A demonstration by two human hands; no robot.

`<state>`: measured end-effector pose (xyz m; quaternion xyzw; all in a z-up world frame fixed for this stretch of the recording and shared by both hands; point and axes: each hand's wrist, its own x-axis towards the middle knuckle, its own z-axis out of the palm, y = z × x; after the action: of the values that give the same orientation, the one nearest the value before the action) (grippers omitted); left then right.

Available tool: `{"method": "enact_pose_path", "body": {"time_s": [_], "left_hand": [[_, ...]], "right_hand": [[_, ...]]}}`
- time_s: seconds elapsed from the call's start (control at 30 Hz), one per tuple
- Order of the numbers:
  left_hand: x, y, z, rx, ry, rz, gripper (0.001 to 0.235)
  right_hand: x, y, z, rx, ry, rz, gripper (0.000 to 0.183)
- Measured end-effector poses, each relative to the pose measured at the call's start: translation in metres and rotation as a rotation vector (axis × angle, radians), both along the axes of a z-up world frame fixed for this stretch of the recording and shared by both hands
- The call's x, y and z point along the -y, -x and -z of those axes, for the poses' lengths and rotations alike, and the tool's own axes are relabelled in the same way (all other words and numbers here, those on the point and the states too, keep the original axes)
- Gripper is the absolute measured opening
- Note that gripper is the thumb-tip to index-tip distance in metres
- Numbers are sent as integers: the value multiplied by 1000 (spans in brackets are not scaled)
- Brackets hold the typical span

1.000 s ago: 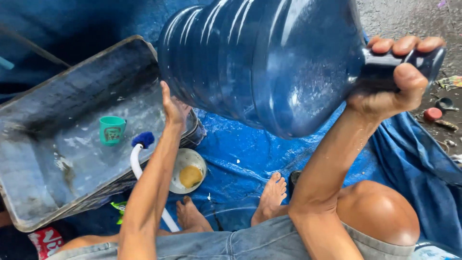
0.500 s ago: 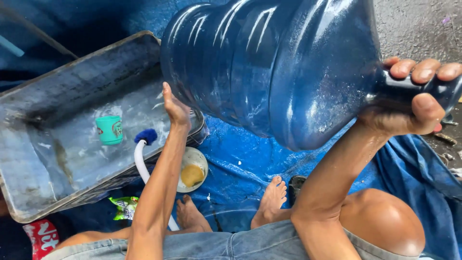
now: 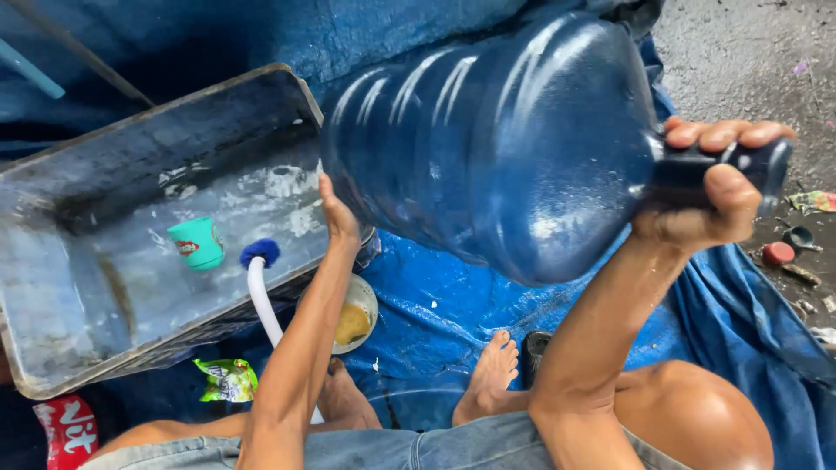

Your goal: Scrubbing the outside of a large plastic water jug with a sponge and rinsing the inside with a water hose before filling it.

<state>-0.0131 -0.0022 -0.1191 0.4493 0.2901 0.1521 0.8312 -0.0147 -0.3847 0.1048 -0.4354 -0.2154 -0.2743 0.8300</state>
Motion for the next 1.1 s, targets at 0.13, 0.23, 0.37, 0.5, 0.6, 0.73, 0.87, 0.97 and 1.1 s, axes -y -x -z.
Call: {"method": "enact_pose_path", "body": {"time_s": [0.13,0.23,0.37,0.5,0.6,0.73,0.87,0.97,1.1], "left_hand": [[1,2,-6,-318,-406,58,88],[-2,8,13,-440,-730,127,77],[4,23,25,-624,-988,364,67],[15,26,16,-728,-1036,409,60],[27,27,44,-624,-1323,177,49],[29,29,17,-689,-1267,241,54],[36,28,14,-712,-1277,191,46],[40,26,16,-713,-1319,137,43],[38,33,1,-736,-1397,198,49]], "right_hand": [[8,-6,0,-33,-34,101,30],[-6,-10,-2,43,61,148,27],[-34,-28,1,163,205,293,26],[-59,-60,17,218,247,442,21],[-96,-95,31,203,92,494,21],[-149,-153,43,246,112,530,19],[-203,-214,60,305,141,493,31],[-234,-279,86,249,223,505,33],[-274,-345,127,172,330,473,32]]}}
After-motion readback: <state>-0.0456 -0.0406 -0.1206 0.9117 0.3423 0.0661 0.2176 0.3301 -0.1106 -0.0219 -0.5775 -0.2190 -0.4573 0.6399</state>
